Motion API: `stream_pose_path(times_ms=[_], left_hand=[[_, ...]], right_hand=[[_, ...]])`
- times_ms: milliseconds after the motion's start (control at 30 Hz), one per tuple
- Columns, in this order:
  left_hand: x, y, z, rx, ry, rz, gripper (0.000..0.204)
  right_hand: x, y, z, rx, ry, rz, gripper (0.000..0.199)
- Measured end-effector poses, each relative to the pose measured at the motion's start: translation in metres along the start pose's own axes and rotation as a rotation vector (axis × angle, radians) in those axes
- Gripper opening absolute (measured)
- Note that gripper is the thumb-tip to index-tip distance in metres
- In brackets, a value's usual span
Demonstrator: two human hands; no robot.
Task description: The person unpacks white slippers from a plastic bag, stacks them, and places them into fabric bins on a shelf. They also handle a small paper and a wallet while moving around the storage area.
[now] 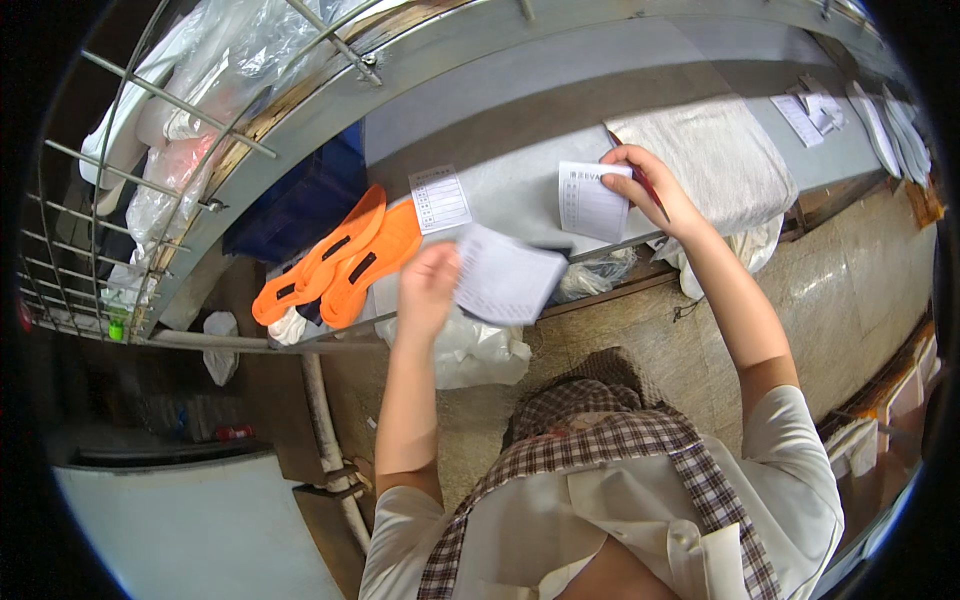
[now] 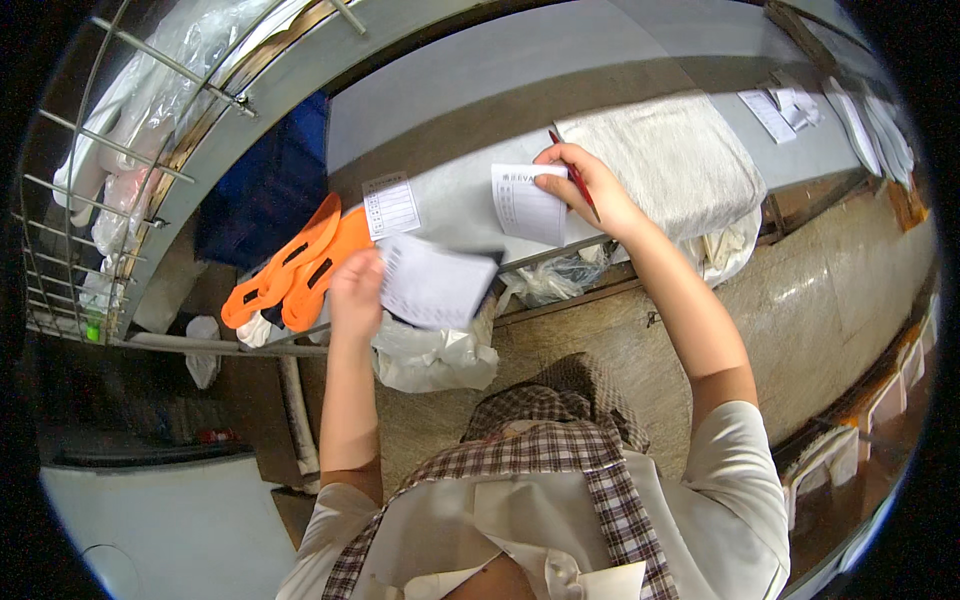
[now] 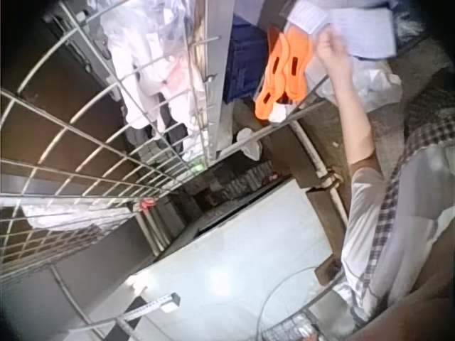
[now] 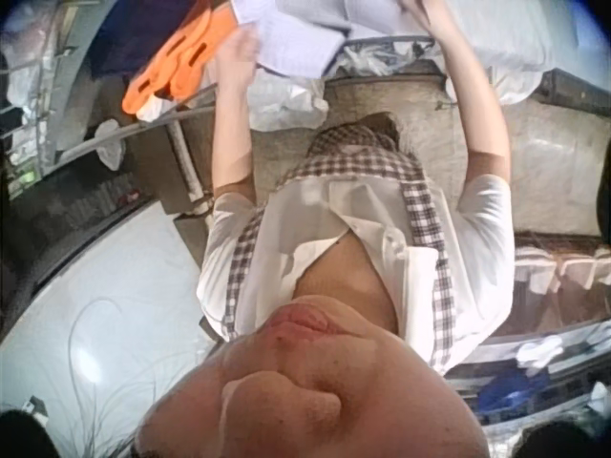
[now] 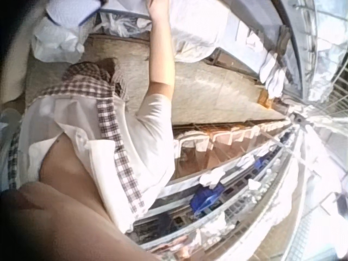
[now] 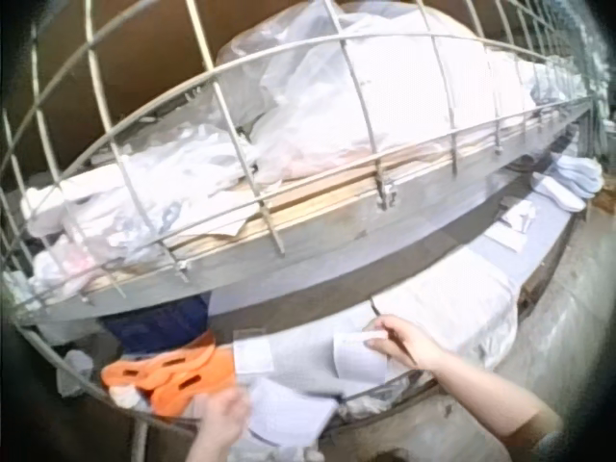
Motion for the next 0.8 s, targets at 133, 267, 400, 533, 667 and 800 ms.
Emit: stream_pose_path(times_ms=[133,267,400,533,667,800], left_hand=[[-0.034,0.018,-0.029,0.572,-0.438,-0.213,0.008],[-0.052,0.026,-0.097,0.392,-0.703,-0.905,0.012],[-0.057,0.038,-0.166,0.753,-0.164,-0.612,0.012],[-0.085,0.058,-0.268,0.893,-0.084,-0.688,0.010],[-0.096,0.081,-0.388,1.005,-0.073,-0.857,0.012],[-0.085,0.095,-0.485,1.171,0.073,-0.553,0.016]], right_hand=[[0.010,0.057,-0.024,0.005,-0.001,0.053,0.021],[0.019,0.137,-0.031,0.069,-0.044,-0.028,0.030],[0.035,0.215,-0.021,-0.285,-0.364,-0.110,0.030],[0.047,0.297,0.026,-0.624,-0.768,-0.312,0.038],[0.036,0.366,0.084,-0.806,-0.301,-0.128,0.050],[0.021,0.406,0.164,-0.921,-0.435,-0.246,0.054]])
Point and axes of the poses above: each hand's wrist, its own y-axis away from the middle knuckle, its own z-axis out of the back of the hand, x = y × z, the point moved 1 cm from there along -y, towards the middle knuckle, and after that the axes turned 10 degrees about -y, right-handed, at the moved point
